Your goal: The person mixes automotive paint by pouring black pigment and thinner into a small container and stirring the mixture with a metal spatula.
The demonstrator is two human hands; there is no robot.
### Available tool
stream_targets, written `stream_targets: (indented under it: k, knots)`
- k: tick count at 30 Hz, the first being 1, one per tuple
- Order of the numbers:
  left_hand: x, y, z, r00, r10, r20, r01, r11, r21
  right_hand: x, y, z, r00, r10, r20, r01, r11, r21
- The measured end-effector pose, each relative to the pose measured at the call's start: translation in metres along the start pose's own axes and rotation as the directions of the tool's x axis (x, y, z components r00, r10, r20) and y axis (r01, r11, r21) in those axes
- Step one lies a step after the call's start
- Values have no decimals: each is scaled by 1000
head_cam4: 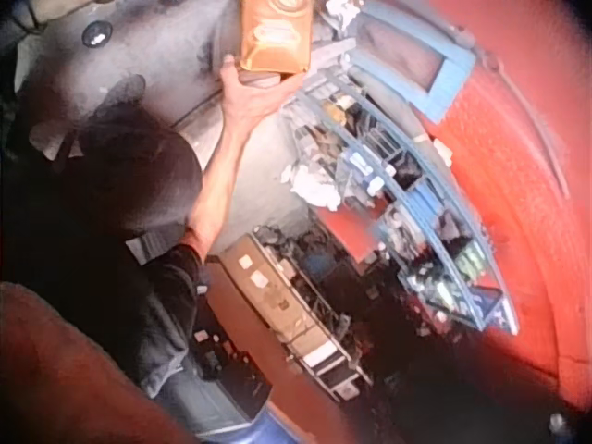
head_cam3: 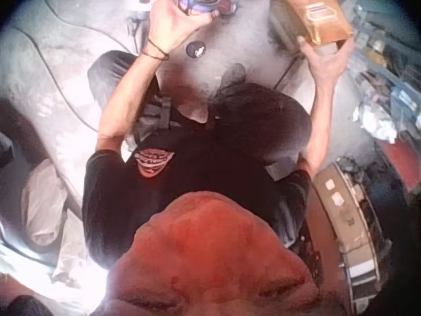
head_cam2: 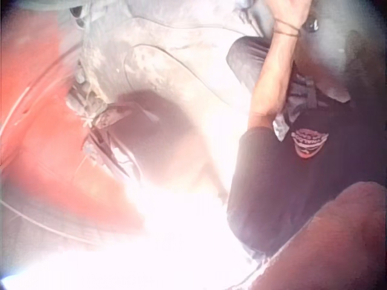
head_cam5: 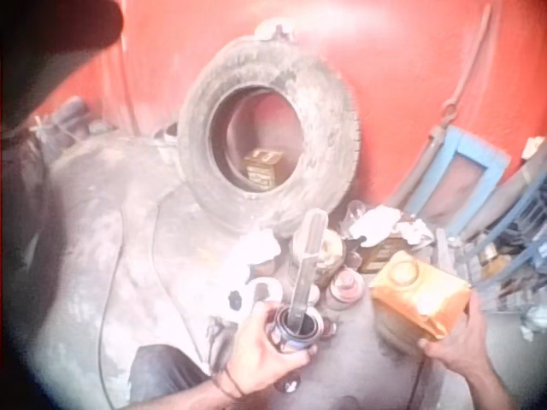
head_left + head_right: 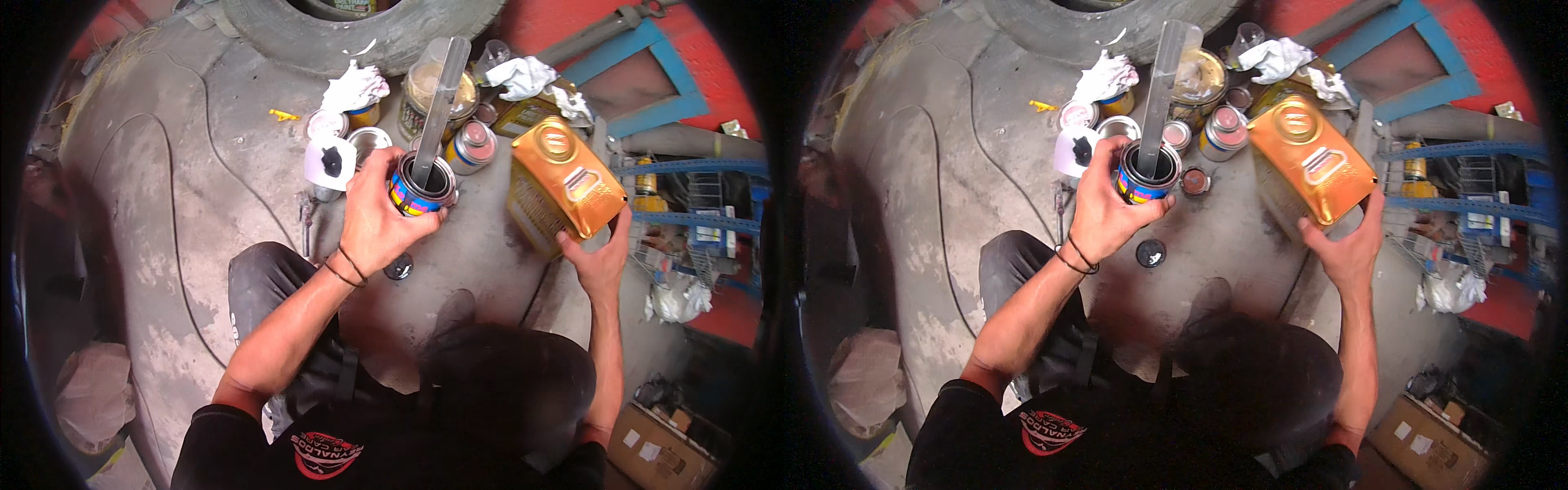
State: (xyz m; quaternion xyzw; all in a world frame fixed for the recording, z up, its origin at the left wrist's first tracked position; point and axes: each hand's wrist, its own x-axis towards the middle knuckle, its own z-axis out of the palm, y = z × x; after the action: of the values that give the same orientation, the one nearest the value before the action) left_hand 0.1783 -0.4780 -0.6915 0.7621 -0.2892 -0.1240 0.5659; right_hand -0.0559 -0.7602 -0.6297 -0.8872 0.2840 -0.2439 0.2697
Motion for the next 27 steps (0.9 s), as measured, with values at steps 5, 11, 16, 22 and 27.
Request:
stream_targets:
  k: [5, 11, 16, 22, 27]
  knots:
    - [7, -8, 25, 992, 112, -64, -111, 994, 17, 0, -84, -38, 979, -100, 176, 138, 966, -218]
    - [16, -4, 33, 980, 199, -23, -189, 954, 232, 6, -121, -36, 949, -216, 229, 292, 878, -381]
    - [23, -11, 29, 979, 203, -8, -194, 946, 259, 14, -130, -17, 878, -404, 259, 479, 737, -477]
    - [25, -27, 35, 981, 191, -24, -180, 954, 240, 13, -134, -2, 860, -430, 276, 510, 689, -515]
    - [25, -33, 39, 975, 219, -40, -203, 948, 245, 7, -144, 3, 831, -467, 301, 553, 639, -535]
